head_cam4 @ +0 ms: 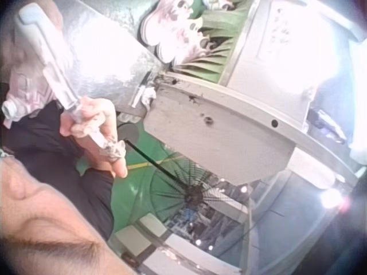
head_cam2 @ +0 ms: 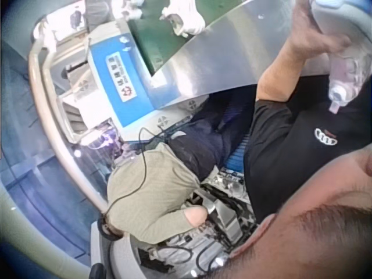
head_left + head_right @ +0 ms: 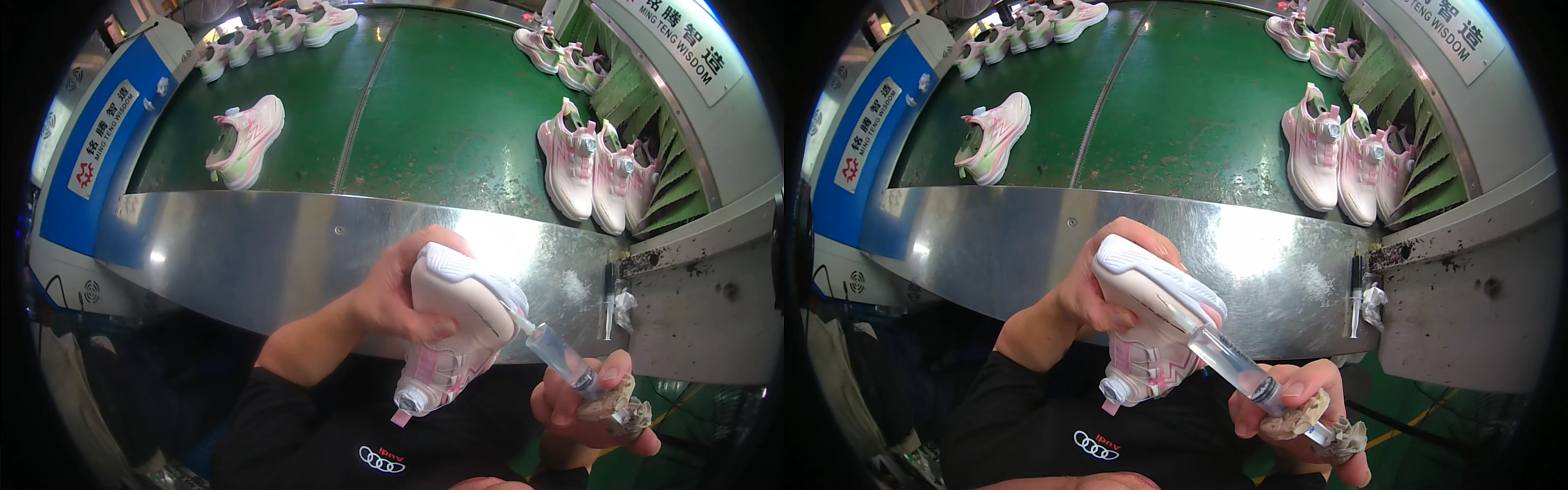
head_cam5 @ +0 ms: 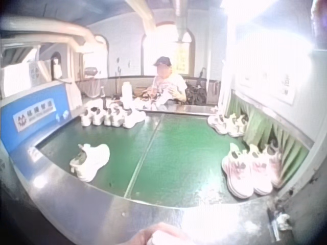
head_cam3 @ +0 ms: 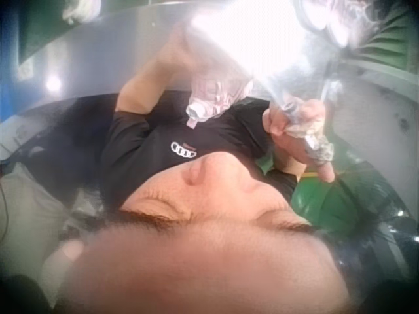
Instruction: The person picks up shoes, injects adhesive into their seams using a syringe, and places the shoes onto a conveyor belt.
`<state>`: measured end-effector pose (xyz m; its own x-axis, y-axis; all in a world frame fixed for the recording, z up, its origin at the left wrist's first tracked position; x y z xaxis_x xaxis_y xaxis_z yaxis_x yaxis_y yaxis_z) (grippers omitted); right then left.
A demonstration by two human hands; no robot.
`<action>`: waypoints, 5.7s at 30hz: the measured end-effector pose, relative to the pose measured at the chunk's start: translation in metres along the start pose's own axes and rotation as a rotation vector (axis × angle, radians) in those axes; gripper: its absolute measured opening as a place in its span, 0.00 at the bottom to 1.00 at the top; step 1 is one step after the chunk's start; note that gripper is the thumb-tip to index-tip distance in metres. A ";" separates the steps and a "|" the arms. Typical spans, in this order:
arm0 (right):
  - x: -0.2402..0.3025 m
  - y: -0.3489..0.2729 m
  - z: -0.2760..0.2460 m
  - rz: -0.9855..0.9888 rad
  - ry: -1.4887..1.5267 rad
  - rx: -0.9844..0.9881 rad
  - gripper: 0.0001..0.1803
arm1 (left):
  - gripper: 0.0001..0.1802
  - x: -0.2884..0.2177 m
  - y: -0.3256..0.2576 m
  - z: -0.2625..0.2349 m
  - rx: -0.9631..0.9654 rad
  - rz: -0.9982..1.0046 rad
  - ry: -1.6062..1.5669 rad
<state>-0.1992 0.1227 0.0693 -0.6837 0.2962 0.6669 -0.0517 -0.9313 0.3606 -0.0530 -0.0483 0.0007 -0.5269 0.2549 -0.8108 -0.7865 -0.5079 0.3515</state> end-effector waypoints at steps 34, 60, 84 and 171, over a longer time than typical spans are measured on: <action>-0.012 -0.014 -0.009 -0.024 -0.060 -0.086 0.49 | 0.38 -0.003 -0.003 -0.010 -0.093 -0.053 0.086; -0.040 -0.058 -0.046 0.053 -0.036 -0.135 0.54 | 0.30 0.002 0.005 -0.012 -0.467 -0.279 -0.257; -0.047 -0.100 -0.047 0.088 -0.102 -0.182 0.50 | 0.30 0.018 0.013 -0.039 -0.415 -0.352 -0.511; -0.015 -0.095 0.000 0.341 -0.333 -0.102 0.48 | 0.44 0.032 -0.136 0.060 -0.423 -0.866 -0.759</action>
<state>-0.1846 0.2063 0.0252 -0.4046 0.0065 0.9145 0.0522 -0.9982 0.0301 0.0179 0.0783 -0.0450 -0.0475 0.9839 -0.1725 -0.8780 -0.1235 -0.4625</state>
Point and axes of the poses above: each hand's wrist, its own y-axis towards the middle knuckle, its own z-axis out of the palm, x = y × z, the point moved 3 cm from there along y, towards the middle knuckle, and after that the axes turned 2 degrees about -z, right-handed, at the moved point
